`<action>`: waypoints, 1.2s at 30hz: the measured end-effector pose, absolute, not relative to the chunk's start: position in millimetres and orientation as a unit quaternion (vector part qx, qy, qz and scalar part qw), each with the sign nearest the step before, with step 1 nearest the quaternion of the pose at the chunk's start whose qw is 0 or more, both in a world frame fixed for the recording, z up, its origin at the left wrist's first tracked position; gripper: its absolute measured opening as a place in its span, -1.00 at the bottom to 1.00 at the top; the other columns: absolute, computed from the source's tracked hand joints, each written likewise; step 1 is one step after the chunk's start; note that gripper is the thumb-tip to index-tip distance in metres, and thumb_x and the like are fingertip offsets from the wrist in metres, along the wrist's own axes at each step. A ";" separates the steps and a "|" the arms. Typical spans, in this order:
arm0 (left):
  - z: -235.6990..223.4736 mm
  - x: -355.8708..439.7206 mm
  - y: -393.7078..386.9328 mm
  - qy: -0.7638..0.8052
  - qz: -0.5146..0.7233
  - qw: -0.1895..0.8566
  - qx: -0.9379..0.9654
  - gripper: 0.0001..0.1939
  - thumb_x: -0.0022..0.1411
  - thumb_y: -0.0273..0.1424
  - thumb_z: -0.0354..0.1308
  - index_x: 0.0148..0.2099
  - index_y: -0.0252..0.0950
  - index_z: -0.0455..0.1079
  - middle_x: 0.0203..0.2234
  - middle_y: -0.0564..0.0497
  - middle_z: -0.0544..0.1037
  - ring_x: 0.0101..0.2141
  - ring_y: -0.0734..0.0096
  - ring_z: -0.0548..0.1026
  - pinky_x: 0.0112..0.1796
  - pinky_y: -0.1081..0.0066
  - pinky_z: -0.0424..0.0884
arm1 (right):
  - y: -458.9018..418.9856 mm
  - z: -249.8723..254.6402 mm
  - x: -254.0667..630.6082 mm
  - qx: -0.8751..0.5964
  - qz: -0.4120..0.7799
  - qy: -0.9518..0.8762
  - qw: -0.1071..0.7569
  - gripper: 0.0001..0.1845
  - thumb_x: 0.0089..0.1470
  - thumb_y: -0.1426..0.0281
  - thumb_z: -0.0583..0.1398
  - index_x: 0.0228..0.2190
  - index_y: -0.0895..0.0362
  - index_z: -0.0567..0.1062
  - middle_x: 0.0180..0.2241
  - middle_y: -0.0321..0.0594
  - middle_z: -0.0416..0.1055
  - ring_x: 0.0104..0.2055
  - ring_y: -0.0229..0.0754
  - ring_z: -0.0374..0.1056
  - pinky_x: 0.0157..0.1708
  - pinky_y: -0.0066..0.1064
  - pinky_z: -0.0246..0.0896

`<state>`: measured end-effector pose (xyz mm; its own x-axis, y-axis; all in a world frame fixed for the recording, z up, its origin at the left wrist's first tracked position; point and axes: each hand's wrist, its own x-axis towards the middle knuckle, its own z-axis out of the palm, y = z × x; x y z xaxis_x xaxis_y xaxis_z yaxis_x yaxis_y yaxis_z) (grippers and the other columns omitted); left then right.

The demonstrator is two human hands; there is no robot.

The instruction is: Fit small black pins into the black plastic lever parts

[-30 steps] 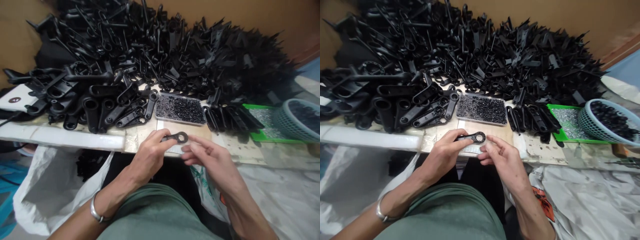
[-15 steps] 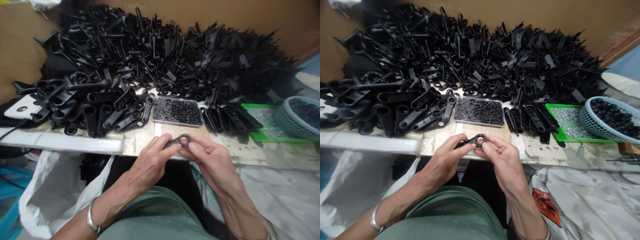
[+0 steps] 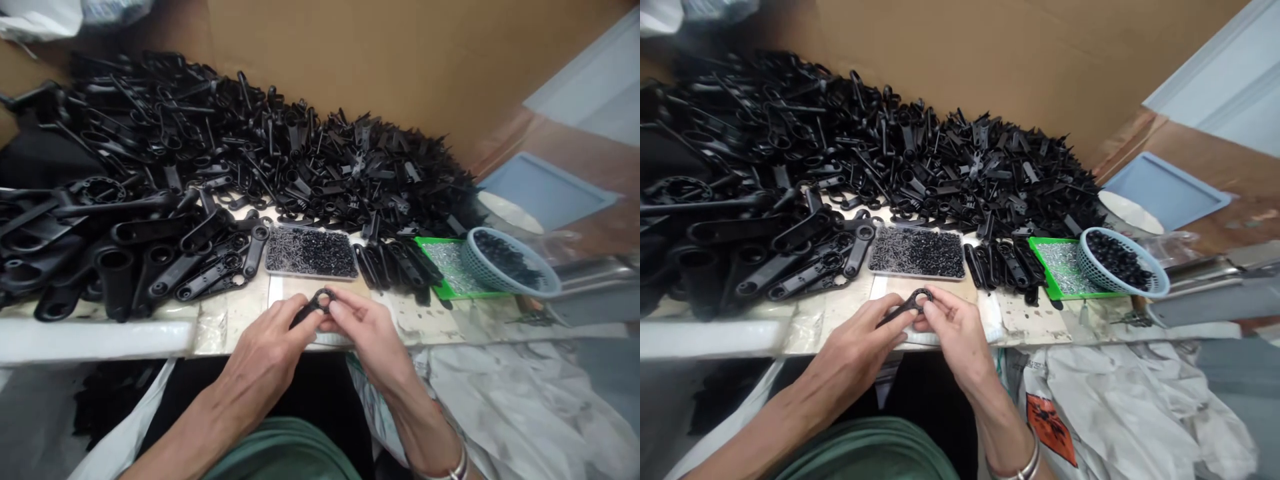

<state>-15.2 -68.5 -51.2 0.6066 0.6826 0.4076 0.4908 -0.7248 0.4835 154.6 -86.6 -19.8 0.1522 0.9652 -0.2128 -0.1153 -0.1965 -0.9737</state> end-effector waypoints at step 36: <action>13.1 -63.3 -41.5 0.420 0.445 0.426 0.666 -0.80 0.28 -0.43 0.13 -0.04 -0.25 0.40 -0.25 0.01 0.48 -0.27 0.42 0.40 -0.26 0.41 0.33 | -25.9 28.6 177.8 -0.521 0.352 -0.653 0.423 -0.46 0.16 0.20 0.20 0.16 -0.12 0.29 0.08 -0.22 0.33 -0.22 -0.11 0.40 -0.43 -0.39 0.35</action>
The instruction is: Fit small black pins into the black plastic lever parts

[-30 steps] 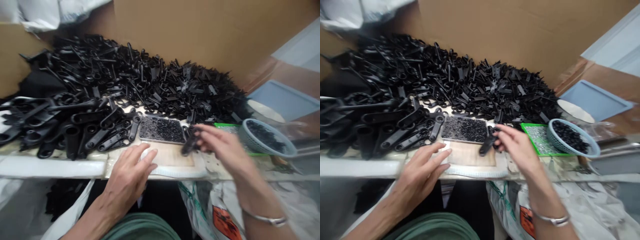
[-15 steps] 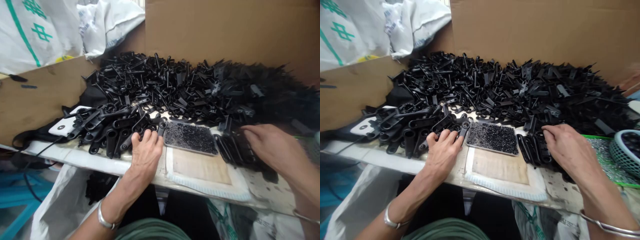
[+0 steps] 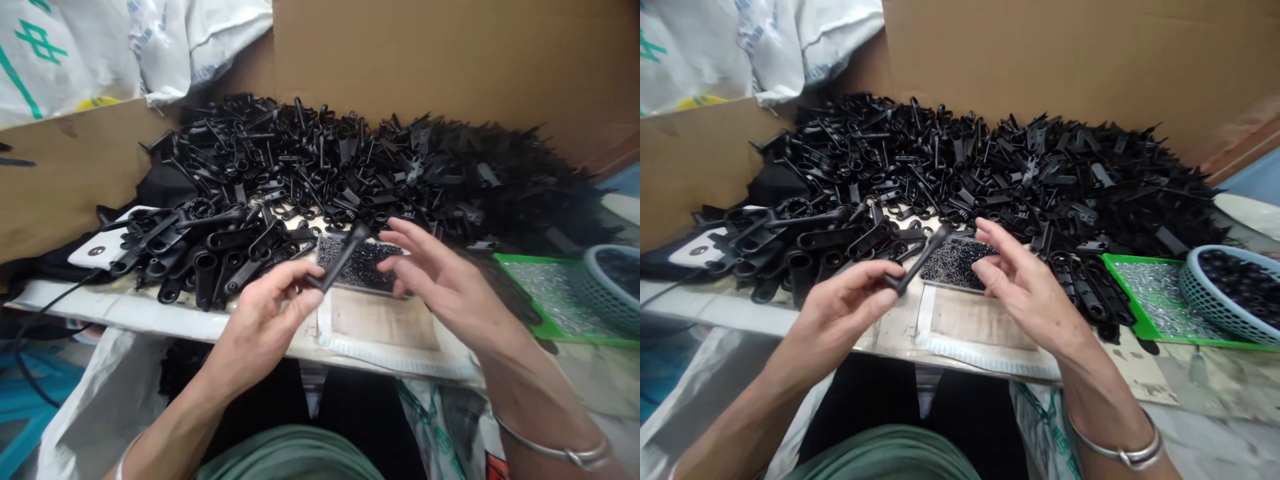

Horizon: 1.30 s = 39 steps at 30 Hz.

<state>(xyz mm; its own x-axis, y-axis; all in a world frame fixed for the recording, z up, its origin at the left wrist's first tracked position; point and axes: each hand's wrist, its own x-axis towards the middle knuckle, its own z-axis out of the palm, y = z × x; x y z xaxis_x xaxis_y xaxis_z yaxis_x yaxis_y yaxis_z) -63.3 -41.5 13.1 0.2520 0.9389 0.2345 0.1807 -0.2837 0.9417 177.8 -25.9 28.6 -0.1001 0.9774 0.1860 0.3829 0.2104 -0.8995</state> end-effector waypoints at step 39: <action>-41.9 -48.1 -56.5 0.394 0.328 0.194 0.837 -0.82 0.27 -0.59 0.07 -0.26 -0.30 0.48 -0.19 -0.05 0.51 -0.23 0.36 0.47 -0.29 0.45 0.39 | -59.3 -12.3 165.4 -0.580 0.402 -0.689 0.165 -0.72 0.14 0.35 0.08 -0.49 0.15 0.53 -0.63 -0.35 0.28 -0.59 -0.30 0.12 -0.63 -0.49 -0.04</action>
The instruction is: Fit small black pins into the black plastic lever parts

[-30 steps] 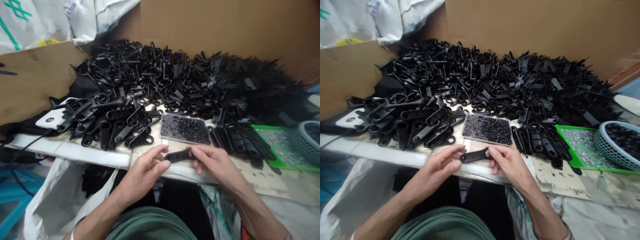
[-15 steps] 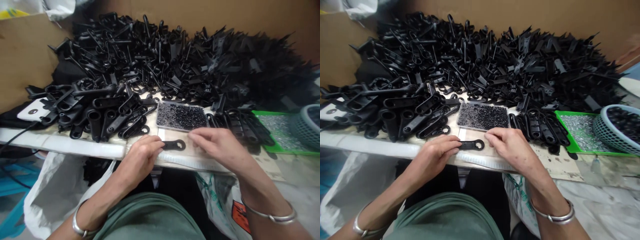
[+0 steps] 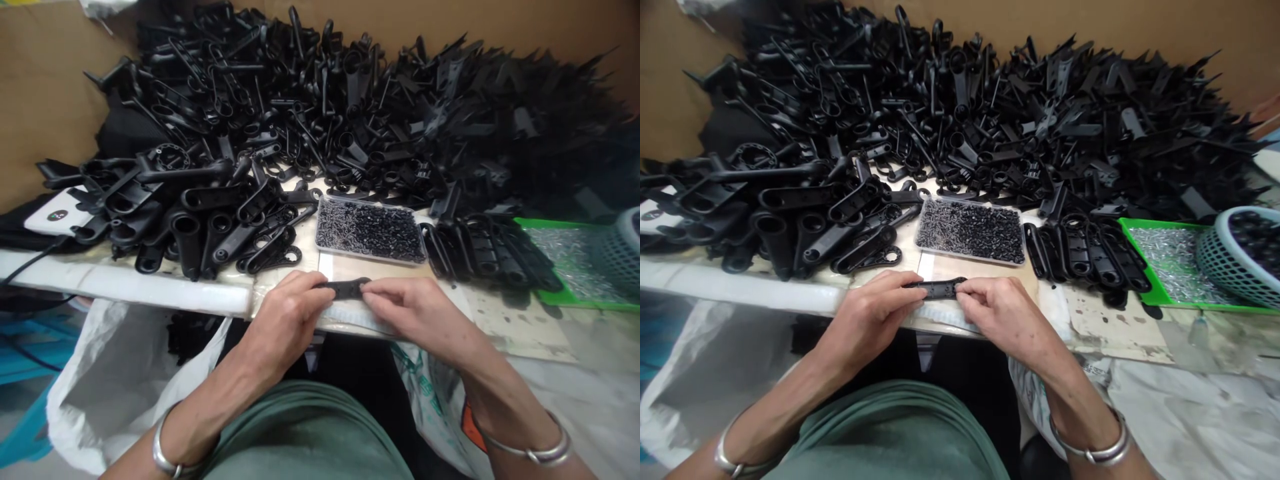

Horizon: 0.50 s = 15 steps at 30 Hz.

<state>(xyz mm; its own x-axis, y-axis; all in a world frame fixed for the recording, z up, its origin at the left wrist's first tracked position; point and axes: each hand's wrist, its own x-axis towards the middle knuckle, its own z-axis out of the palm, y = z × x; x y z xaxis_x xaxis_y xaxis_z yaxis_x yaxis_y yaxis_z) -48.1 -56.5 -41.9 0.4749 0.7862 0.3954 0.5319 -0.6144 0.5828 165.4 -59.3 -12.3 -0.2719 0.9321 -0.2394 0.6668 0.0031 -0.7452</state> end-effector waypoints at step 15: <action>-48.4 -47.5 -56.4 0.390 0.364 0.205 0.821 -0.85 0.24 -0.59 0.09 -0.29 -0.32 0.47 -0.24 -0.03 0.53 -0.28 0.38 0.47 -0.31 0.47 0.38 | -47.4 -8.9 170.9 -0.561 0.433 -0.694 0.123 -0.70 0.06 0.34 0.11 -0.65 0.15 0.28 -0.63 -0.40 0.06 -0.57 -0.34 -0.04 -0.61 -0.47 -0.18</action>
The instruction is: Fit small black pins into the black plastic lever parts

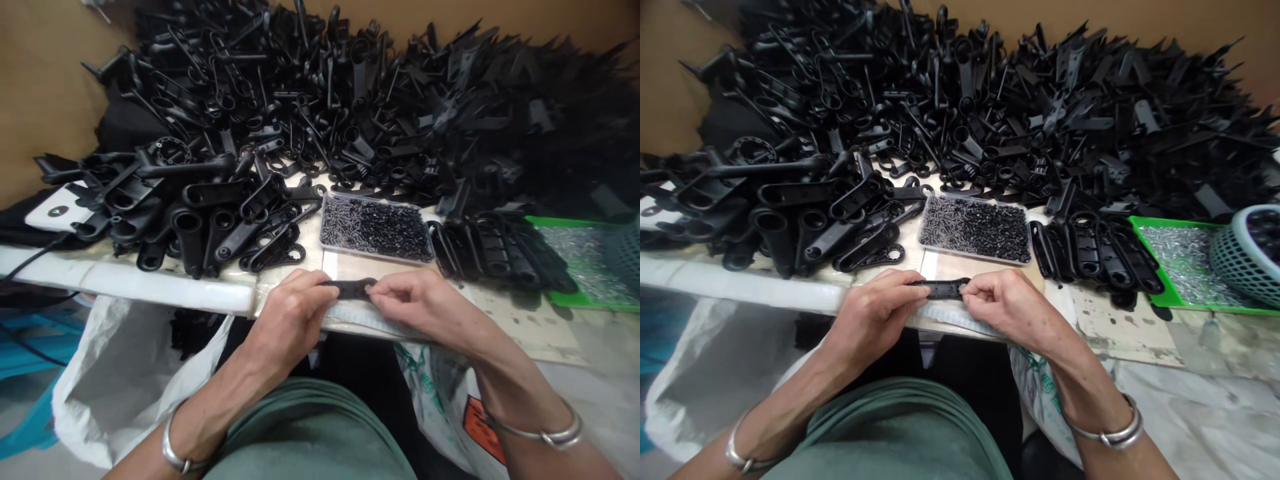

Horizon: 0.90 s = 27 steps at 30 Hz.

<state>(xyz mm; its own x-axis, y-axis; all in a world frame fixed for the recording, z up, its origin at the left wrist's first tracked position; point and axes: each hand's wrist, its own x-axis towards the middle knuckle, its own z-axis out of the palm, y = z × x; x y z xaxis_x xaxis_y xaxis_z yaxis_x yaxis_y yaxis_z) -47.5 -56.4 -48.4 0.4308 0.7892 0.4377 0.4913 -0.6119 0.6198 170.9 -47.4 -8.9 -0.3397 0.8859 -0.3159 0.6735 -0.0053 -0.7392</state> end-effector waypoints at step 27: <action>-35.2 -52.6 -54.4 0.392 0.347 0.203 0.827 -0.84 0.34 -0.48 0.03 -0.11 -0.29 0.44 -0.13 -0.07 0.49 -0.20 0.34 0.41 -0.22 0.38 0.38 | 12.7 -3.4 176.3 -0.568 0.064 -0.813 0.108 -0.79 0.18 0.38 0.17 -0.17 0.09 0.56 -0.15 -0.19 0.50 -0.13 -0.04 0.40 -0.12 -0.28 0.22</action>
